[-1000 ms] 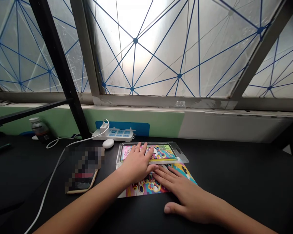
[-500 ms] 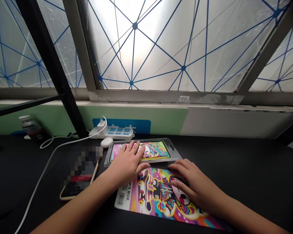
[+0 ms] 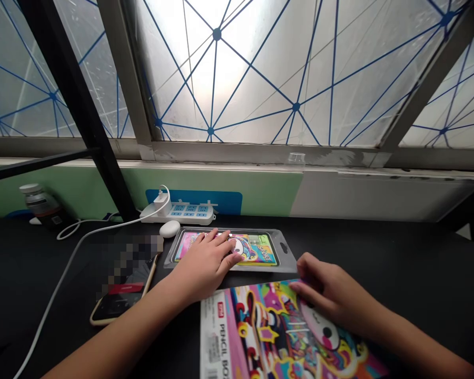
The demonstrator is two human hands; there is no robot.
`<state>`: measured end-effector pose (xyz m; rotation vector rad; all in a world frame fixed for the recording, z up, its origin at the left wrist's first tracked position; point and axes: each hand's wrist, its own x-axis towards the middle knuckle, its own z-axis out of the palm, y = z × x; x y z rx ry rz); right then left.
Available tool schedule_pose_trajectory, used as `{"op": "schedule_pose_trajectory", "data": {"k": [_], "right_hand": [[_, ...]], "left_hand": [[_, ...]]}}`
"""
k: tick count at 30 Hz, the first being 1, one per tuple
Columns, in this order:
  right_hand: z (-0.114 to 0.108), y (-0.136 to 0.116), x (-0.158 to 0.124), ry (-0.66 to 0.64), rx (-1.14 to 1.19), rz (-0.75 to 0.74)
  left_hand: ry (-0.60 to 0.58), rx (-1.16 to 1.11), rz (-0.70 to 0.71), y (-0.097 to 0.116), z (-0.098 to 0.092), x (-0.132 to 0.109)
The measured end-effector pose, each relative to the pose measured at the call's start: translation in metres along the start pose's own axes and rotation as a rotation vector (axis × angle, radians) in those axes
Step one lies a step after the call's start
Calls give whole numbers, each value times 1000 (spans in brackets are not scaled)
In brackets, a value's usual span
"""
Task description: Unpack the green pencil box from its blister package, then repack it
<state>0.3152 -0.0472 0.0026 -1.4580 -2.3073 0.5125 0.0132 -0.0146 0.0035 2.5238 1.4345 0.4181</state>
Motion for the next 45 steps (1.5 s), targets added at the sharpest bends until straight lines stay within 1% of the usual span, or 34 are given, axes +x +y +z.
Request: {"op": "schedule_pose_trajectory", "data": {"k": [2,5,7,8,9,11,14,17,19,21,23,28,31,36,41,45], "right_hand": [[-16,22,5,-22,48,48],[-36,62,15,-35,35,167],[-42,82,20,-66,6,236],[-43,87,21,-72,-8,257],[-42,89,22,-63,-22,261],[-37,81,21,-1,-50,207],[-24,53,18,103,-72,94],[-10,30,16,110,-60,89],[-6,25,16,89,-32,119],[-7,29,17,68,11,168],[-12,39,19,48,34,214],[-27,61,23,69,1,301],[-30,63,23,78,-10,339],[-34,62,22,98,-32,333],[-43,70,21,123,-33,353],[-46,74,20,127,-26,355]], "left_hand": [[2,-11,8,5,-1,0],[51,29,52,10,0,-1],[99,68,95,12,2,-2],[121,86,116,13,2,-2],[140,101,133,13,3,-3],[163,121,158,15,3,-4],[166,135,174,21,2,-7],[151,139,162,28,0,-11],[131,137,154,31,0,-14],[112,134,151,33,1,-16],[97,133,151,32,1,-16],[71,141,148,30,4,-15],[62,153,148,29,5,-15],[54,157,152,27,6,-15],[41,158,166,25,7,-14],[49,148,178,26,5,-14]]}}
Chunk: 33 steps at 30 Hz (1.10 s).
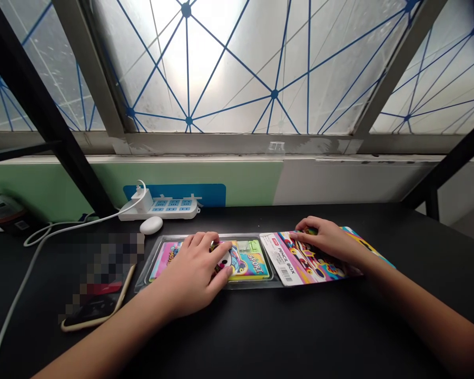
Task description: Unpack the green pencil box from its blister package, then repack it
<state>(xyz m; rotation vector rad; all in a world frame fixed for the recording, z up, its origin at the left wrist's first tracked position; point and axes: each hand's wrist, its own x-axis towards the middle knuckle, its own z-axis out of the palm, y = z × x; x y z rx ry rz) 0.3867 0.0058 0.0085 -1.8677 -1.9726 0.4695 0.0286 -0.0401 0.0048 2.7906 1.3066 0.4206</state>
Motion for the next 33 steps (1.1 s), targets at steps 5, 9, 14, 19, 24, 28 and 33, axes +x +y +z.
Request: {"op": "schedule_pose_trajectory", "data": {"k": [5,9,14,19,24,28,33], "right_hand": [[1,4,2,24,20,-9],[0,9,4,57,29,-51],[-4,11,3,88,14,-94],[-7,1,-3,110,5,-88],[9,-21,-12,88,62,-24],[33,-41,-17,51,115,-43],[48,-53,-18,49,102,-72]], "left_hand": [[9,-10,6,0,0,0],[16,-11,16,-2,1,0],[10,-21,16,-3,1,0],[17,-30,-5,-1,3,1],[35,-40,-22,6,4,4],[59,-72,-32,15,8,8],[135,-134,-30,28,8,9]]}}
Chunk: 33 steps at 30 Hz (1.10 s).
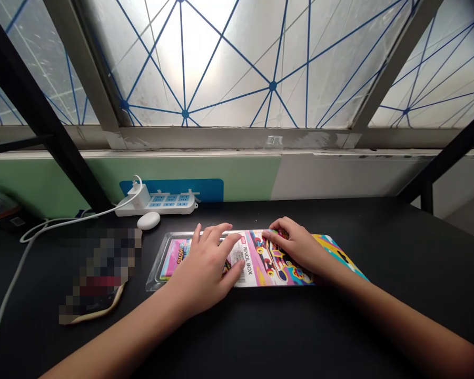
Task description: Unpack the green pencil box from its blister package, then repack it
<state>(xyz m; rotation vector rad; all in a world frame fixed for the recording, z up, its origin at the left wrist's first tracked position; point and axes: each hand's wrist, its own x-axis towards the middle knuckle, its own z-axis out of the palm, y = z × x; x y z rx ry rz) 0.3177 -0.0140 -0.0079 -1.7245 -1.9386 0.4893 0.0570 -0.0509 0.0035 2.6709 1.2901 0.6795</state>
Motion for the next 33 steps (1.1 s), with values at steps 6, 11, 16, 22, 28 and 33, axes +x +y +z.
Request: {"op": "schedule_pose_trajectory", "data": {"k": [6,11,16,22,28,33], "right_hand": [[-15,15,5,-63,25,34],[-45,41,10,-166,12,52],[-58,52,9,-331,-16,-21],[-36,23,11,-288,-87,-78],[1,-57,24,-367,-166,-259],[45,-101,35,-321,-257,-488]], "left_hand": [[102,-18,-44,-12,-18,0],[110,-191,-213,-36,-18,3],[150,-497,-368,-38,-1,2],[249,-593,-359,-36,0,-1],[184,-514,-309,-38,-3,0],[12,-293,-212,-41,-10,0]]}}
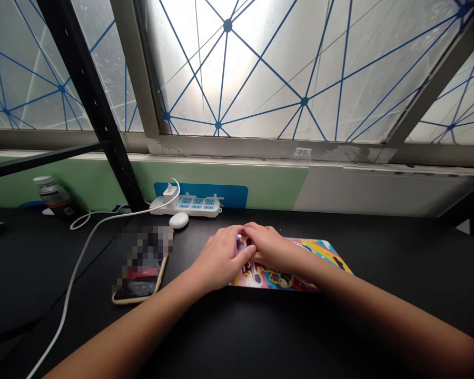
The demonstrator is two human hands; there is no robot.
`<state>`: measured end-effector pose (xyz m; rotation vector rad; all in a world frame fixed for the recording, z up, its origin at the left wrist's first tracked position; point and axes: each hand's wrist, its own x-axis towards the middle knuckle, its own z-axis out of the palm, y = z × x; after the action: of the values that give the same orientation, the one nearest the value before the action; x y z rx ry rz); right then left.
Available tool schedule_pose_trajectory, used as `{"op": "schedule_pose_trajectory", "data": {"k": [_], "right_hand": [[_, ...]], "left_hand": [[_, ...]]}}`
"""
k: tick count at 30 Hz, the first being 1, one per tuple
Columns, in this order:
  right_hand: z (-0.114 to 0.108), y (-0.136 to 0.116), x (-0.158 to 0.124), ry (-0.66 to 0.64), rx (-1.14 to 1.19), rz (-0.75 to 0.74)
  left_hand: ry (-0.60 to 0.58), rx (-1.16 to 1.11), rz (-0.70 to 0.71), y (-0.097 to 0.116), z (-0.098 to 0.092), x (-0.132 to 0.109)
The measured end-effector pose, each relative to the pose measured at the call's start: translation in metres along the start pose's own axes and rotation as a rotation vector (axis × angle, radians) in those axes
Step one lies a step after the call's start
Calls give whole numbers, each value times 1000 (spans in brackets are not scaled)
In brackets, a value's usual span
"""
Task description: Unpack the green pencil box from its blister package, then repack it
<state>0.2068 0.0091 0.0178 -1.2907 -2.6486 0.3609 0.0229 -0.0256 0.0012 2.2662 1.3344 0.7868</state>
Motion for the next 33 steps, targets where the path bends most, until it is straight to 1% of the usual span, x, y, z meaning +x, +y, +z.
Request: {"op": "schedule_pose_trajectory", "data": {"k": [2,5,7,9,12,13,15,17,21,24,26,29,31,33], "right_hand": [[1,-3,4,28,-30,-7],[-10,7,-8,65,-44,22],[-20,24,-26,70,-24,97],[-27,47,-46,80,11,208],[-32,77,-70,94,51,331],[-33,84,-75,92,59,343],[-32,88,-80,112,42,305],[-31,85,-80,197,-23,220],[-30,71,-80,431,-145,89],[-33,66,-86,522,-192,25],[-37,62,-91,538,-201,-1],[-42,52,-98,556,-194,-46],[-42,43,-100,562,-213,-104],[-37,34,-99,532,-272,-184]], "left_hand": [[-23,70,-4,0,-3,0],[-63,162,-14,1,-6,-1],[-79,223,-17,2,-5,-2],[-77,271,-11,4,-5,-2],[-69,312,13,6,-4,-1],[-59,321,25,6,-4,-1],[-9,351,60,5,-2,0],[79,398,115,4,-2,1],[254,498,290,5,-5,1],[337,551,385,12,-11,-1],[363,556,427,19,-14,-4],[371,551,472,25,-17,-7],[350,571,490,23,-17,-8],[294,612,498,19,-13,-8]]}}
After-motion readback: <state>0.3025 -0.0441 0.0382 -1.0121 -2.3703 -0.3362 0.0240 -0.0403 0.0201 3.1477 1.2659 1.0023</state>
